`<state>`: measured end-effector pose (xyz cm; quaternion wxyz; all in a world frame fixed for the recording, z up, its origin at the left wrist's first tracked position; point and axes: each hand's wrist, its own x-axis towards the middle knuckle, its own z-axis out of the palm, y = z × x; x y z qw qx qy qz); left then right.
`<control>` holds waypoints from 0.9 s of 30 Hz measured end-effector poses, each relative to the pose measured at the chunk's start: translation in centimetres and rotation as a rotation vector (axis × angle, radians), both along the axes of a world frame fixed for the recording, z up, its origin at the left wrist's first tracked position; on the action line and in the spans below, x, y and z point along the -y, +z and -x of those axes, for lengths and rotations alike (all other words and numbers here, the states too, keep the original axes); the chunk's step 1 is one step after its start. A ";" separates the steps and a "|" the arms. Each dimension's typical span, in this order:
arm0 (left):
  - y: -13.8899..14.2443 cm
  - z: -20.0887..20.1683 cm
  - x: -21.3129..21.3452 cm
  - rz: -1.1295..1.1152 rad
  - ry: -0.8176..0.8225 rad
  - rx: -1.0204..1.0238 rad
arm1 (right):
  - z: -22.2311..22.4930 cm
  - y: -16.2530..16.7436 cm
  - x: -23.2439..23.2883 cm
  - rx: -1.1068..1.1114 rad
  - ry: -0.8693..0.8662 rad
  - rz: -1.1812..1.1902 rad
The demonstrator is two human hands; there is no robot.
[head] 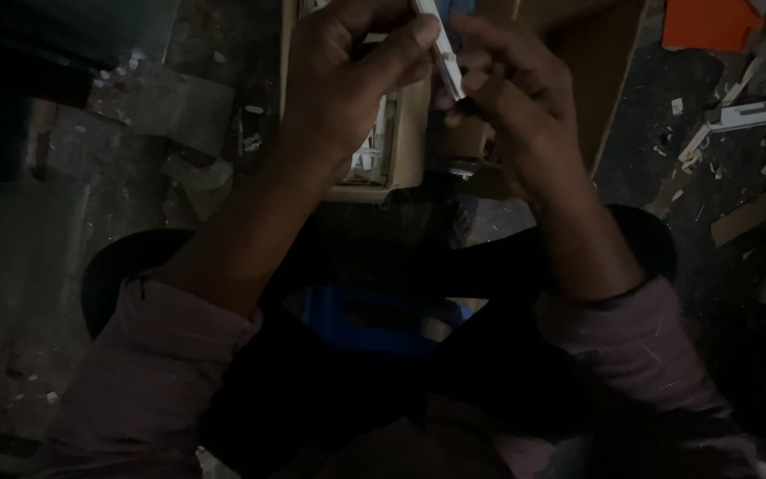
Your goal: The person sits on the floor and assembles small white plastic clip parts, fitting two pieces together by hand one at a time. They take parts from a cardboard box, press the pieces together, and place the assembled clips back into the box.
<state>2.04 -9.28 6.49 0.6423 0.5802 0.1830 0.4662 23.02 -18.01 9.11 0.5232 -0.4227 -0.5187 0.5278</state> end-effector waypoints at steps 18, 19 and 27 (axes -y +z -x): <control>0.2 -0.3 -0.1 -0.041 0.035 -0.035 | 0.2 -1.0 0.1 0.072 0.007 -0.069; 0.5 -0.2 0.0 -0.024 0.041 -0.053 | 0.2 -0.9 0.1 0.075 0.009 -0.086; -0.7 0.9 -1.4 -0.059 0.007 0.058 | -1.8 -0.1 -0.3 0.189 0.000 -0.160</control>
